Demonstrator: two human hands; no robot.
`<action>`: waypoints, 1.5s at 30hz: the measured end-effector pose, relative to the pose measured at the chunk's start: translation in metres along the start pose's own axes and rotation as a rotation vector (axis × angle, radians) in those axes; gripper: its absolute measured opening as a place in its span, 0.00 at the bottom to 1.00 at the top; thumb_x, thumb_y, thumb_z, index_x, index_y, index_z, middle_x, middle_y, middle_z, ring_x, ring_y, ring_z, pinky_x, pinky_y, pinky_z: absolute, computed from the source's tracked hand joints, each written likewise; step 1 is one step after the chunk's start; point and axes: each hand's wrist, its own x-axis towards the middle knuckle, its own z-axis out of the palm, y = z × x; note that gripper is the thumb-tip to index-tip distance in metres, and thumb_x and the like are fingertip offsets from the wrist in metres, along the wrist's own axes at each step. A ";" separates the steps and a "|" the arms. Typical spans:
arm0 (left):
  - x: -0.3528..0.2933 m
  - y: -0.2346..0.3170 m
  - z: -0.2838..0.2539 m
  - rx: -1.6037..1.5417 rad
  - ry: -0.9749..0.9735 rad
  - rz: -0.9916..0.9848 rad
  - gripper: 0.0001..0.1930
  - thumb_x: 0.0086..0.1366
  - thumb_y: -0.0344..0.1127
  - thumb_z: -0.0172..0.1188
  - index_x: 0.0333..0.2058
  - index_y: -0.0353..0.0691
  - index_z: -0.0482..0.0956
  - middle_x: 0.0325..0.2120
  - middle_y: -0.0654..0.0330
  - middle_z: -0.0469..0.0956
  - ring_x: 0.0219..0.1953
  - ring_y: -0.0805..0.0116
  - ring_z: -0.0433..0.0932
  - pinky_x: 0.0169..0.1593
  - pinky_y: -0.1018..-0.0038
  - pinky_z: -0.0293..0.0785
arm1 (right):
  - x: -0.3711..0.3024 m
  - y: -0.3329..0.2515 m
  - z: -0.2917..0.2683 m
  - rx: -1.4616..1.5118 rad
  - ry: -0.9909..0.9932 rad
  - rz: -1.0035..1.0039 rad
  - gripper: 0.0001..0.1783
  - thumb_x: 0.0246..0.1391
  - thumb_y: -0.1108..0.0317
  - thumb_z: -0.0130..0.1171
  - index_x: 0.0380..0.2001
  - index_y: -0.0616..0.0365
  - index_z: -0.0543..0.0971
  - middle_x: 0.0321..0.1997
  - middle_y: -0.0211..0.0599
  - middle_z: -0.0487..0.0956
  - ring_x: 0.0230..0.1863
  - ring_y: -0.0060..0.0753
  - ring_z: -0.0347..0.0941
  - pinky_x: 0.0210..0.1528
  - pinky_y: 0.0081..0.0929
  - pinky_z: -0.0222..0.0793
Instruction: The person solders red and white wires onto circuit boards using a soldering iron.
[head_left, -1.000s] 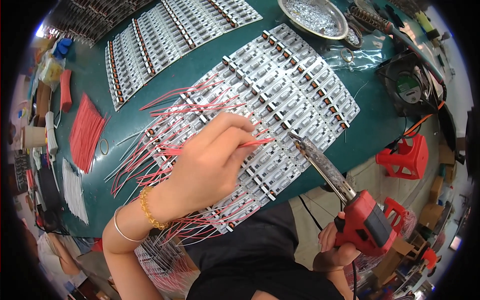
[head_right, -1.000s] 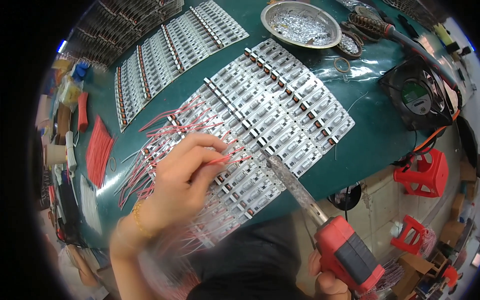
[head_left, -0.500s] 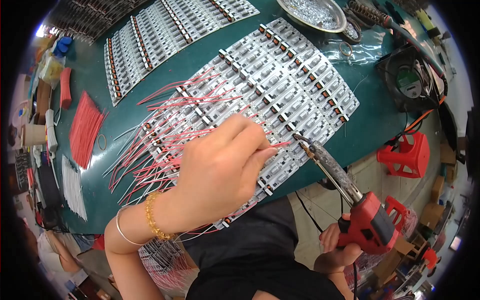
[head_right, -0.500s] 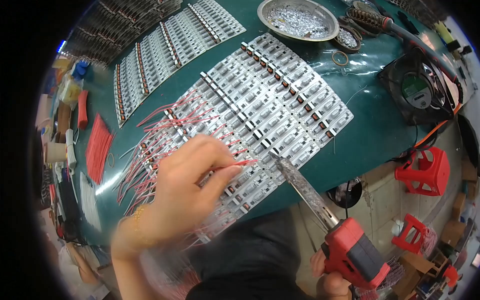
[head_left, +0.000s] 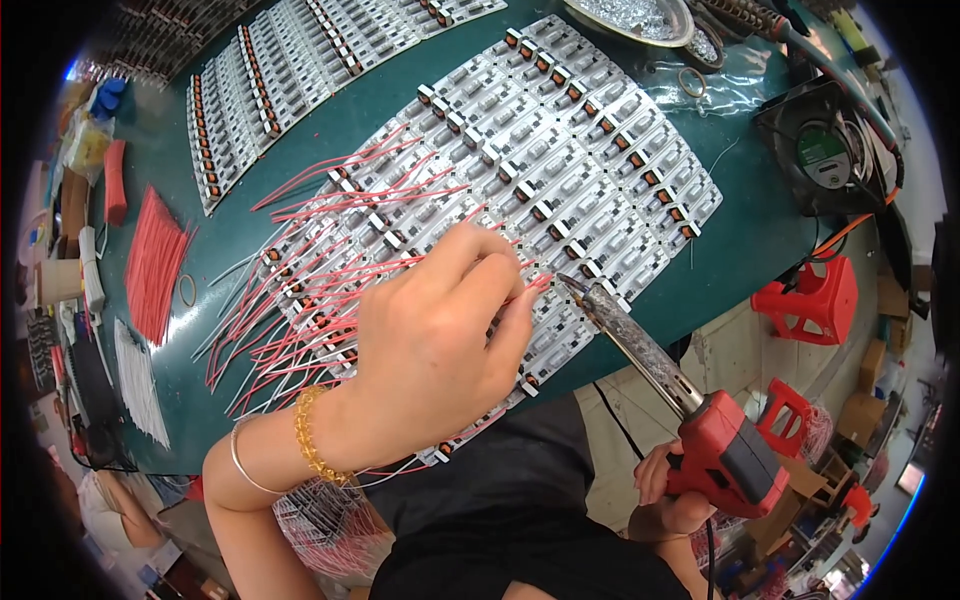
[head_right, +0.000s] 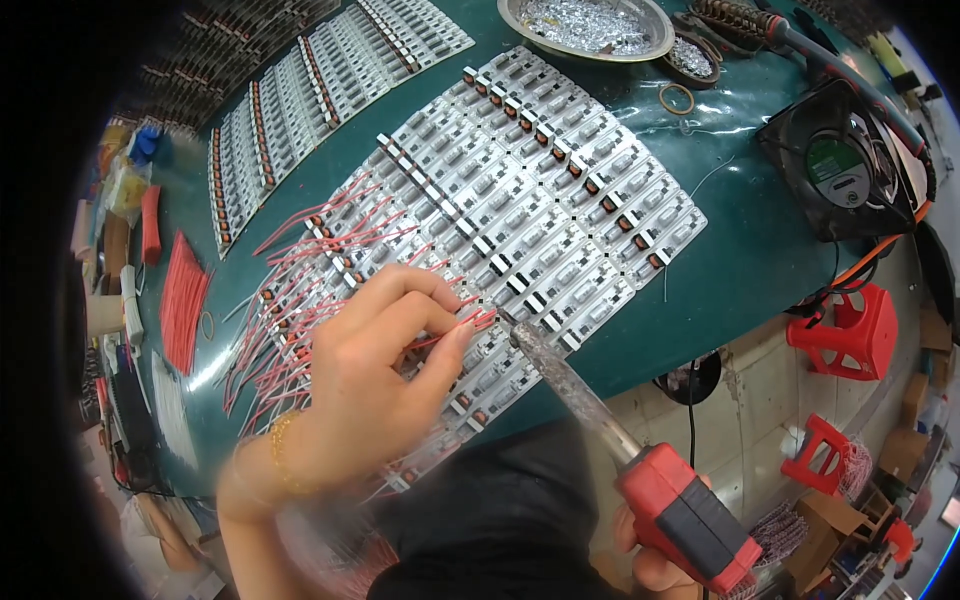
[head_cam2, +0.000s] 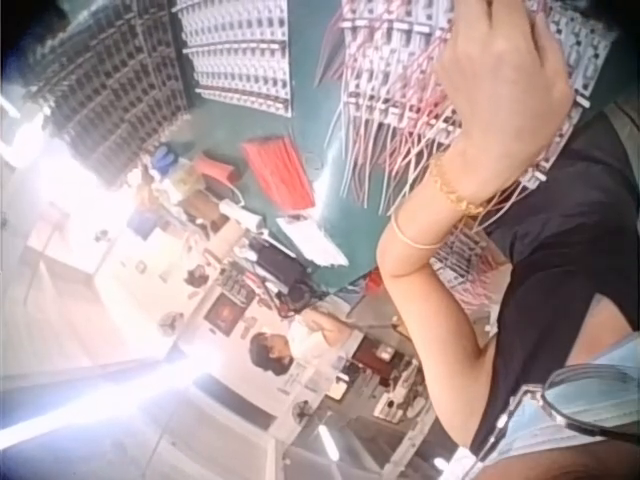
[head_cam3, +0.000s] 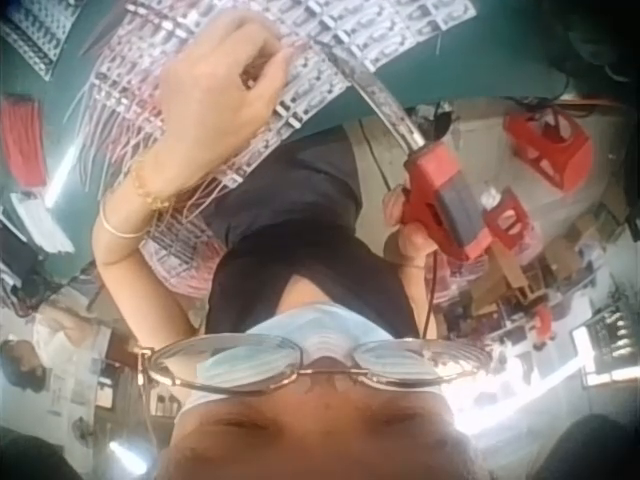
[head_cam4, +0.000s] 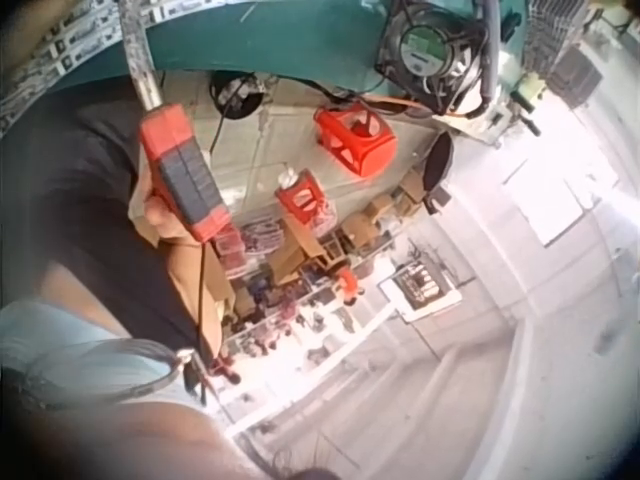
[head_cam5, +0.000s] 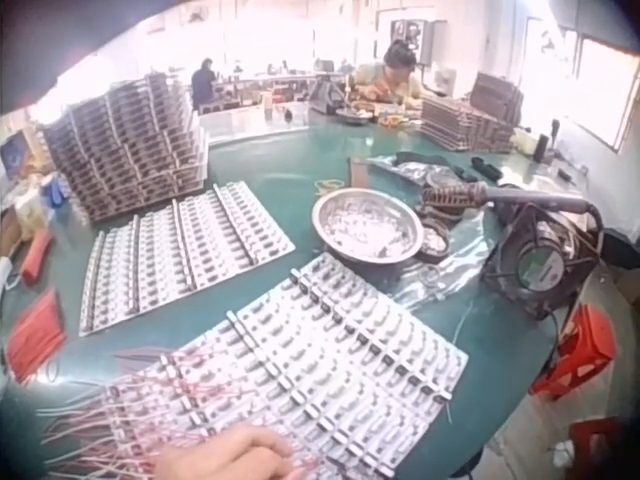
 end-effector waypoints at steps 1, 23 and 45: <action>0.001 0.002 -0.001 -0.002 0.000 -0.001 0.06 0.51 0.26 0.61 0.22 0.36 0.71 0.25 0.61 0.71 0.15 0.65 0.70 0.18 0.71 0.63 | -0.001 0.001 -0.002 0.017 -0.018 -0.001 0.46 0.42 0.33 0.57 0.49 0.65 0.65 0.09 0.25 0.65 0.10 0.24 0.63 0.18 0.22 0.62; -0.002 0.002 0.007 0.105 0.049 0.031 0.05 0.48 0.21 0.61 0.22 0.34 0.73 0.26 0.60 0.75 0.18 0.70 0.75 0.20 0.78 0.69 | 0.018 -0.017 0.011 0.136 -0.124 0.132 0.32 0.40 0.46 0.68 0.28 0.69 0.71 0.15 0.34 0.71 0.16 0.28 0.69 0.21 0.23 0.66; -0.001 0.002 0.006 0.086 0.043 0.050 0.05 0.50 0.21 0.61 0.22 0.34 0.73 0.26 0.59 0.75 0.18 0.71 0.75 0.21 0.78 0.70 | 0.004 -0.006 0.015 -0.080 0.081 -0.052 0.47 0.43 0.36 0.59 0.49 0.72 0.64 0.09 0.25 0.65 0.09 0.22 0.61 0.15 0.20 0.59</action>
